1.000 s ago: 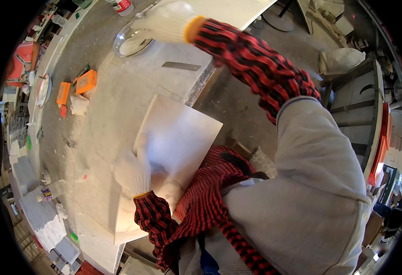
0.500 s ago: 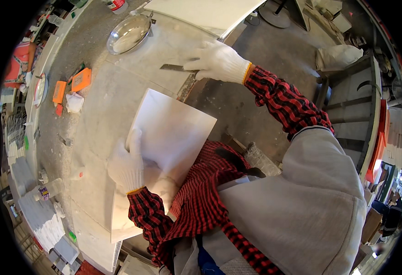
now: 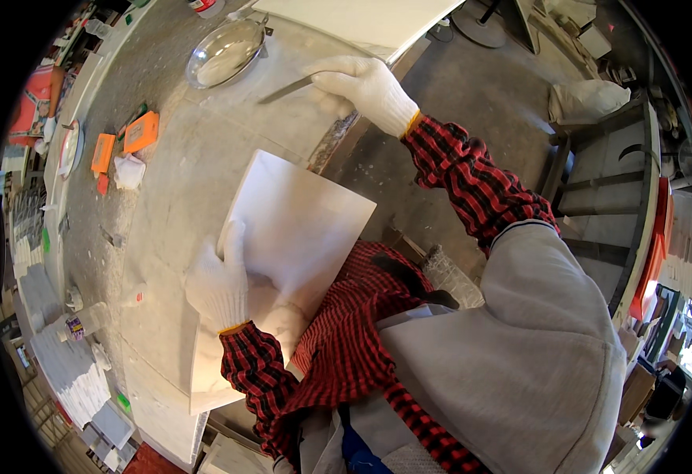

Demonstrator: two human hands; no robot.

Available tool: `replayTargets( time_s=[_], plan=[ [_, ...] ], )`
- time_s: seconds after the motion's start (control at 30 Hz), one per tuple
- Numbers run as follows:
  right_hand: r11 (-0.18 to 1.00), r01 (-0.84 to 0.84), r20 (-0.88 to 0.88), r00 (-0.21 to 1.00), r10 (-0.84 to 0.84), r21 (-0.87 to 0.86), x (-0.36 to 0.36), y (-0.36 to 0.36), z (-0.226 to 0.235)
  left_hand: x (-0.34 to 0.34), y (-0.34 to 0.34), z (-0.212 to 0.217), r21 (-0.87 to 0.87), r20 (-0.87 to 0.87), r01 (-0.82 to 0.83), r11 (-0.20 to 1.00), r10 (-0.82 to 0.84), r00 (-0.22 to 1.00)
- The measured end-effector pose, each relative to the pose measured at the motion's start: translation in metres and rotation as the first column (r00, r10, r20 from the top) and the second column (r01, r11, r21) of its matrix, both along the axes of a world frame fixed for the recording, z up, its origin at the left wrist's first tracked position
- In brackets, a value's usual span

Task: The person applies a white adhesive to the edges of a large white rectangular tile using a metal spatula. They repeatedly scoop the substance from a metal bowl and spread it along the tile's perimeter, flipping the tile to treat different sides.

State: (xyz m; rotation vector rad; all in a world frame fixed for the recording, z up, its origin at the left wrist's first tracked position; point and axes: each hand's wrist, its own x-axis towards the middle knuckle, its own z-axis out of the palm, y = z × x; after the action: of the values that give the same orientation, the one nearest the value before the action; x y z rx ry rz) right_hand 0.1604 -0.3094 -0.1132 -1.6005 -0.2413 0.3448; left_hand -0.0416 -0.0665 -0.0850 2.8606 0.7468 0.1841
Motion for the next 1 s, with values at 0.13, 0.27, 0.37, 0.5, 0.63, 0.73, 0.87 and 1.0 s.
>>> replayTargets(
  time_s=[0.13,0.27,0.37,0.5,0.63,0.73,0.87,1.0],
  plan=[
    [0.984,-0.135,-0.134,0.98,0.15,0.112,0.016,0.014,-0.006,-0.001,-0.001,0.004,-0.001,-0.044,-0.017,1.0,0.017,0.999],
    [0.936,-0.353,-0.04,0.935,0.353,0.014,0.032,0.032,0.005,0.0,0.0,0.002,0.022,-0.065,-0.008,1.0,0.01,0.998],
    [0.847,-0.531,-0.025,0.848,0.53,-0.028,0.042,0.046,0.018,0.004,-0.001,0.0,0.052,-0.048,0.013,0.999,-0.01,0.999],
    [0.642,-0.755,-0.12,0.655,0.746,-0.135,0.057,0.073,0.024,-0.001,0.002,-0.002,0.047,-0.051,0.008,0.999,-0.006,0.999],
    [0.494,-0.844,-0.143,0.526,0.839,-0.208,0.064,0.089,0.024,-0.002,0.005,-0.007,0.095,-0.025,0.037,0.995,-0.035,0.999],
    [0.457,-0.87,-0.144,0.484,0.863,-0.184,0.059,0.096,0.028,-0.006,0.006,-0.007,0.123,-0.012,0.036,0.992,-0.034,0.999],
    [0.434,-0.872,-0.107,0.466,0.879,-0.227,0.056,0.095,0.034,-0.008,0.003,-0.001,0.096,-0.023,0.004,0.995,-0.002,1.0],
    [0.509,-0.813,-0.103,0.553,0.826,-0.281,0.056,0.077,0.034,0.01,0.005,-0.015,0.027,-0.036,0.05,0.998,-0.049,0.998]
  ],
)
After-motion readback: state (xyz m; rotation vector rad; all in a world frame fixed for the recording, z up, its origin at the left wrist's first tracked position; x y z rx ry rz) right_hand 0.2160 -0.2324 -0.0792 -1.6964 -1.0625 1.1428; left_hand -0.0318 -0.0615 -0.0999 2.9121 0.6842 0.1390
